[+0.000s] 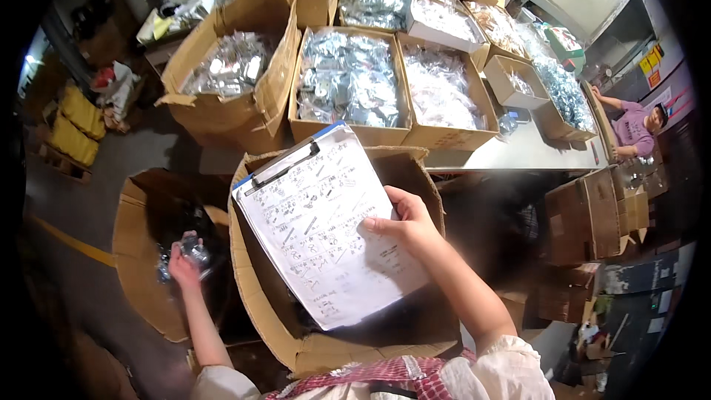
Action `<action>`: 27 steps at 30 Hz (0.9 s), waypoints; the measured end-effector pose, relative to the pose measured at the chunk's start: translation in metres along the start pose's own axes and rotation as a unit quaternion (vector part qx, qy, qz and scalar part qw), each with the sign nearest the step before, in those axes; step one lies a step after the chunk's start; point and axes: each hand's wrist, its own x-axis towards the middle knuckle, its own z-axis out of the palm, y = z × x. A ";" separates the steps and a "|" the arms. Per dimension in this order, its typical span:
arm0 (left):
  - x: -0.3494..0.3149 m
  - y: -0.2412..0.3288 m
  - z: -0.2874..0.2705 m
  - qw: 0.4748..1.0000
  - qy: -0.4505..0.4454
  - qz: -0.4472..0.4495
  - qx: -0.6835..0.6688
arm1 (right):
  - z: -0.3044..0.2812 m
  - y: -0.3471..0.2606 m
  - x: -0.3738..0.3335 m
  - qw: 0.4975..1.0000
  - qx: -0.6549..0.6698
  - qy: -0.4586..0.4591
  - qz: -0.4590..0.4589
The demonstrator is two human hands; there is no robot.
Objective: The person holds a clipboard with a list and picks up small hardware parts from various boxes to count them and verify inventory.
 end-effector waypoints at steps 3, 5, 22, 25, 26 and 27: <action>-0.024 0.075 0.010 0.991 -0.064 0.046 -0.105 | 0.006 -0.009 -0.014 0.997 0.069 -0.033 -0.031; -0.040 0.097 0.055 0.988 -0.131 0.006 -0.086 | -0.002 -0.025 -0.036 0.994 0.092 -0.024 -0.045; -0.251 -0.162 0.465 0.758 -0.409 -0.307 0.406 | -0.282 0.004 -0.317 0.944 0.222 0.208 -0.130; -0.290 -0.242 0.518 0.703 -0.421 -0.338 0.462 | -0.346 0.043 -0.366 0.919 0.242 0.277 -0.142; -0.285 -0.274 0.524 0.710 -0.443 -0.291 0.464 | -0.361 0.050 -0.380 0.910 0.242 0.307 -0.141; -0.280 -0.302 0.536 0.709 -0.459 -0.247 0.476 | -0.372 0.050 -0.393 0.898 0.263 0.316 -0.153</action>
